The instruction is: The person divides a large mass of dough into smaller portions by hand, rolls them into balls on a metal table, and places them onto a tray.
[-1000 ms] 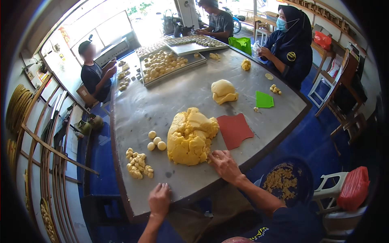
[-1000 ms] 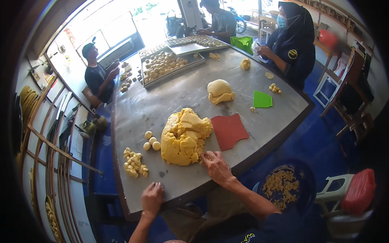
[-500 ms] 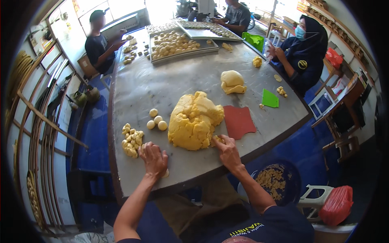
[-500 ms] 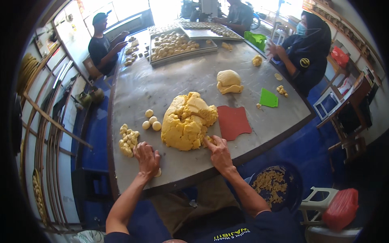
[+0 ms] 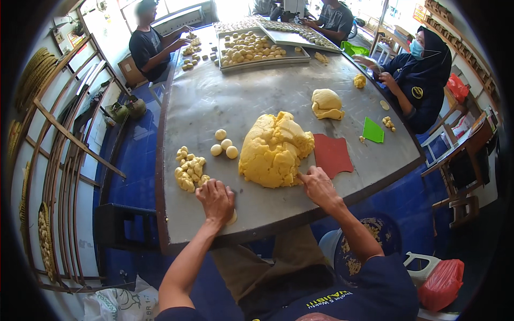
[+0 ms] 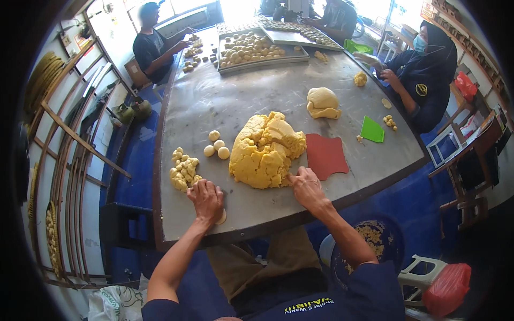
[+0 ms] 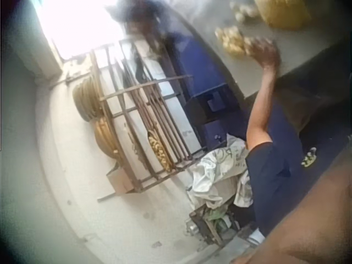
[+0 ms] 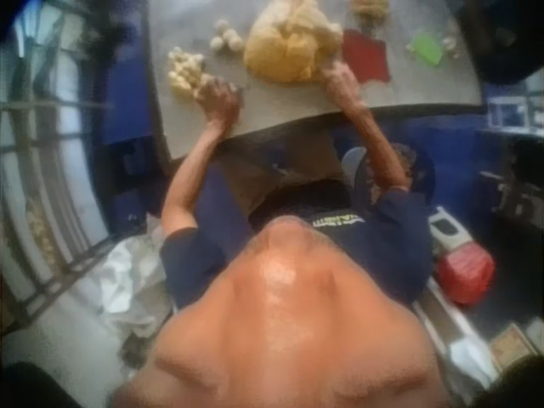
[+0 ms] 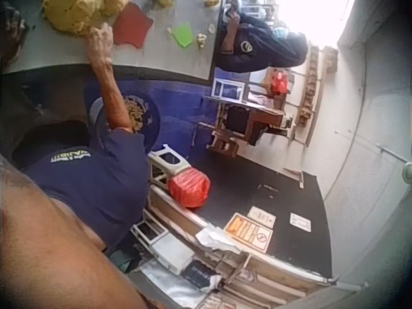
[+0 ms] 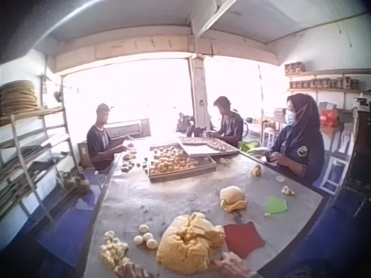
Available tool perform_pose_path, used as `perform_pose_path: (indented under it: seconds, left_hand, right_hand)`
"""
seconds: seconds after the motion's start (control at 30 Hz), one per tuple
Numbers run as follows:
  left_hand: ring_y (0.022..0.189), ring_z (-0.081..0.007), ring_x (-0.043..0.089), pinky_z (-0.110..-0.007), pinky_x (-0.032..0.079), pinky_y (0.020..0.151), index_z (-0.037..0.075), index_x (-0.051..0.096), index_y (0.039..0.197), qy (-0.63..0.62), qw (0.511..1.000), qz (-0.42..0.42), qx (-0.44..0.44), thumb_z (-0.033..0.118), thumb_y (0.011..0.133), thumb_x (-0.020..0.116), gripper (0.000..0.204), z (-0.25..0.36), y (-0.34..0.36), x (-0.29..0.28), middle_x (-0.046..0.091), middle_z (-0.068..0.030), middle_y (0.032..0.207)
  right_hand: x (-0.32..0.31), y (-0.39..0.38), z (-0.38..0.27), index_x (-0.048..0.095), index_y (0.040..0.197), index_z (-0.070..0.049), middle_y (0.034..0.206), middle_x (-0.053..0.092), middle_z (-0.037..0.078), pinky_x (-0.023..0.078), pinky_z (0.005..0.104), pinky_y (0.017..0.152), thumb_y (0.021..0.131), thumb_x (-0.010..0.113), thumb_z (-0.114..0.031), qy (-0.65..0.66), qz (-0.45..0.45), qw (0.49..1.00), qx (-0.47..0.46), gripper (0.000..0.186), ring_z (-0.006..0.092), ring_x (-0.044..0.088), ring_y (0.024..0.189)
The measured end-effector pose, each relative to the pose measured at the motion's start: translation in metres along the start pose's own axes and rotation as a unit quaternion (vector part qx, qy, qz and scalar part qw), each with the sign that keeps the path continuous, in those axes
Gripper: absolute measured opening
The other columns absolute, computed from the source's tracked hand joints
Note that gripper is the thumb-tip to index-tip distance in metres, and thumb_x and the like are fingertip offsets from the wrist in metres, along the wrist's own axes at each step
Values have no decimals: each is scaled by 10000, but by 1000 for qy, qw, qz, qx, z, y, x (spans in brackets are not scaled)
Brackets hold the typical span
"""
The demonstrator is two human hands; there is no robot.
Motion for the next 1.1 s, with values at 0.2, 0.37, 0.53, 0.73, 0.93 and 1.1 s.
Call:
perform_pose_path:
  seconds: [0.2,0.37,0.53,0.73,0.93,1.1]
  left_hand:
    - [1115,-251,489,-508,318,1010,93,584,1000,45,997,-48,32,322,909,607,248,21,-15,9,530,-94,1062]
    - [1144,-255,487,-518,327,1006,93,584,1050,73,997,8,9,303,933,606,242,27,-45,-25,548,-92,1098]
    - [1167,-271,501,-504,342,1000,64,596,1137,-60,977,-168,-119,269,978,584,260,14,-70,-35,568,-105,1154]
    - [889,-257,661,-392,518,787,3,593,1169,-399,885,-46,-237,172,1028,561,222,1,-65,-34,671,-155,973]
    - [906,-155,680,-293,552,816,-60,679,1128,-630,725,-44,-274,154,1049,546,264,50,-52,-16,734,-116,994]
    - [850,-145,690,-290,562,783,-56,696,1075,-673,703,-32,-229,139,1042,556,242,103,-44,-20,733,-94,934]
  right_hand:
    - [3,-23,18,612,1213,42,1346,482,269,472,450,1012,858,575,12,17,54,998,21,359,383,535,1179]
    - [13,-57,3,528,1388,28,1501,409,235,426,429,1104,843,524,63,-37,79,996,3,547,364,490,1262]
    - [3,-62,-20,570,1355,0,1424,506,160,463,433,1066,862,495,54,10,14,1000,-19,501,334,506,1250]
    - [-4,-52,12,588,1333,-13,1265,599,187,479,402,1012,877,587,19,130,51,990,-26,457,362,564,1160]
    - [-16,-54,-64,617,1311,-5,1192,637,200,505,429,958,909,615,-17,349,93,932,-20,402,391,615,1080]
    - [6,-45,-86,645,1288,-29,1166,676,196,519,429,935,875,655,2,320,139,936,-44,414,376,642,1067]
Point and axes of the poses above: each hand's wrist, its own y-axis towards the middle knuckle, its own x-axis out of the palm, z = x × y, the point moved 6 cm from there along y, towards the middle knuckle
